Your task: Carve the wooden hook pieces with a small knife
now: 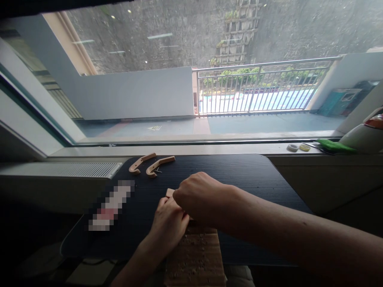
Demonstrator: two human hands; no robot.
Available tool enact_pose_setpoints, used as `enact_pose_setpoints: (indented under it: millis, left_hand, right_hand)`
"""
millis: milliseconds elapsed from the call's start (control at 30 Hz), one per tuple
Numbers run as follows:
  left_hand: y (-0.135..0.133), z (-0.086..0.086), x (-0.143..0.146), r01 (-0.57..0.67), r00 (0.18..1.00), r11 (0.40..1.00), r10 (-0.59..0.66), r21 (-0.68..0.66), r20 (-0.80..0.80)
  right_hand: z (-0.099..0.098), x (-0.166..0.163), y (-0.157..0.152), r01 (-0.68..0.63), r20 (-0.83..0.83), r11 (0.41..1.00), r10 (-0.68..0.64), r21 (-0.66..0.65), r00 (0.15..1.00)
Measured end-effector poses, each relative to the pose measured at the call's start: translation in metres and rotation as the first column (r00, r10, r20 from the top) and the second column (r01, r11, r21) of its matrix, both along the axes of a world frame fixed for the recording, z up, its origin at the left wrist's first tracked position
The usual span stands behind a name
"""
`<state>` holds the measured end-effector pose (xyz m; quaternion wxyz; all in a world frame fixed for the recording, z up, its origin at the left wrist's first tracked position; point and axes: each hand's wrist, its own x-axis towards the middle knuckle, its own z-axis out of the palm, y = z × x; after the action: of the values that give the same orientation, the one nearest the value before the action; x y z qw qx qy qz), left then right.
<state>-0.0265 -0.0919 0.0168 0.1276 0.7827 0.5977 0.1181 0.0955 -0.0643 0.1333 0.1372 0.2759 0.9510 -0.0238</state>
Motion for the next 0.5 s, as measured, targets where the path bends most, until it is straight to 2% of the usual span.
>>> enact_pose_setpoints:
  millis: [300, 400, 500]
  left_hand:
    - [0.000, -0.001, -0.001, 0.013, 1.000, 1.000, -0.013, -0.015, -0.009]
    - [0.000, -0.004, -0.001, 0.008, 1.000, 1.000, -0.009, 0.017, 0.004]
    - [0.000, -0.005, -0.001, 0.009, 1.000, 0.999, -0.009, 0.047, 0.012]
  right_hand:
    - [-0.012, 0.002, 0.002, 0.026, -0.050, 0.997, -0.022, 0.072, 0.999]
    - [-0.009, 0.002, 0.002, 0.041, -0.052, 0.996, -0.037, 0.083, 0.998]
    - [-0.002, 0.003, 0.001, -0.010, -0.058, 0.997, 0.015, 0.080, 0.998]
